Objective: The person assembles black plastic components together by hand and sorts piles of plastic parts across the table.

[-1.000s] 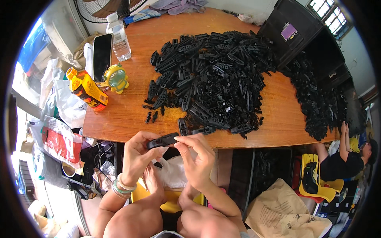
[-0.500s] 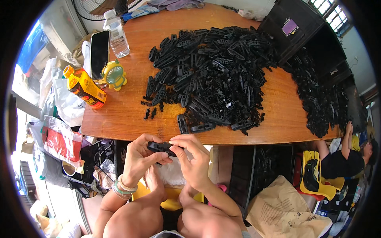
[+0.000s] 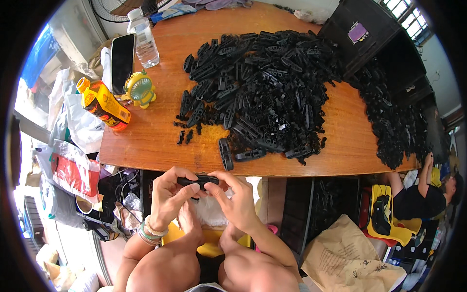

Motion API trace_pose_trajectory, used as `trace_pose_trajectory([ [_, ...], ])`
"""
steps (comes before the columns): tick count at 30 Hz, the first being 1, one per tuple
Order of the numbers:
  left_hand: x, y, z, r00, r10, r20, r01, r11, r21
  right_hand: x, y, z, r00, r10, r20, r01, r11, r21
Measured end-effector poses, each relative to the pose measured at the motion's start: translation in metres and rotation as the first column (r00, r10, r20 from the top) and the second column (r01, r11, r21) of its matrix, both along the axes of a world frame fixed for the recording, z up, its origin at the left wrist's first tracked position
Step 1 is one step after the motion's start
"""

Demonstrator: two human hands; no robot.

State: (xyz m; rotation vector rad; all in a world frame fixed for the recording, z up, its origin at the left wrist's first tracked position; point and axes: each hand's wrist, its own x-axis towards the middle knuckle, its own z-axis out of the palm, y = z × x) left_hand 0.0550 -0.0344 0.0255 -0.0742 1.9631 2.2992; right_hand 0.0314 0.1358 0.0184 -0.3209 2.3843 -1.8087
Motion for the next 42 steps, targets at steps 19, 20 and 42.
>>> trace_pose_trajectory([
  [19,-0.173,-0.062,-0.037,0.955,0.14,-0.262,-0.295,0.55,-0.781,-0.097,-0.06,-0.031,0.578,0.46,-0.674,0.047,0.806,0.59],
  [20,-0.171,-0.064,-0.038,0.94,0.172,-0.295,-0.34,0.567,-0.751,-0.098,-0.059,-0.032,0.55,0.476,-0.686,0.054,0.8,0.598],
  [42,-0.048,-0.012,0.002,0.978,-0.163,0.131,0.087,0.886,0.455,-0.033,-0.008,0.003,0.998,-0.034,-0.046,0.0,0.801,-0.599],
])
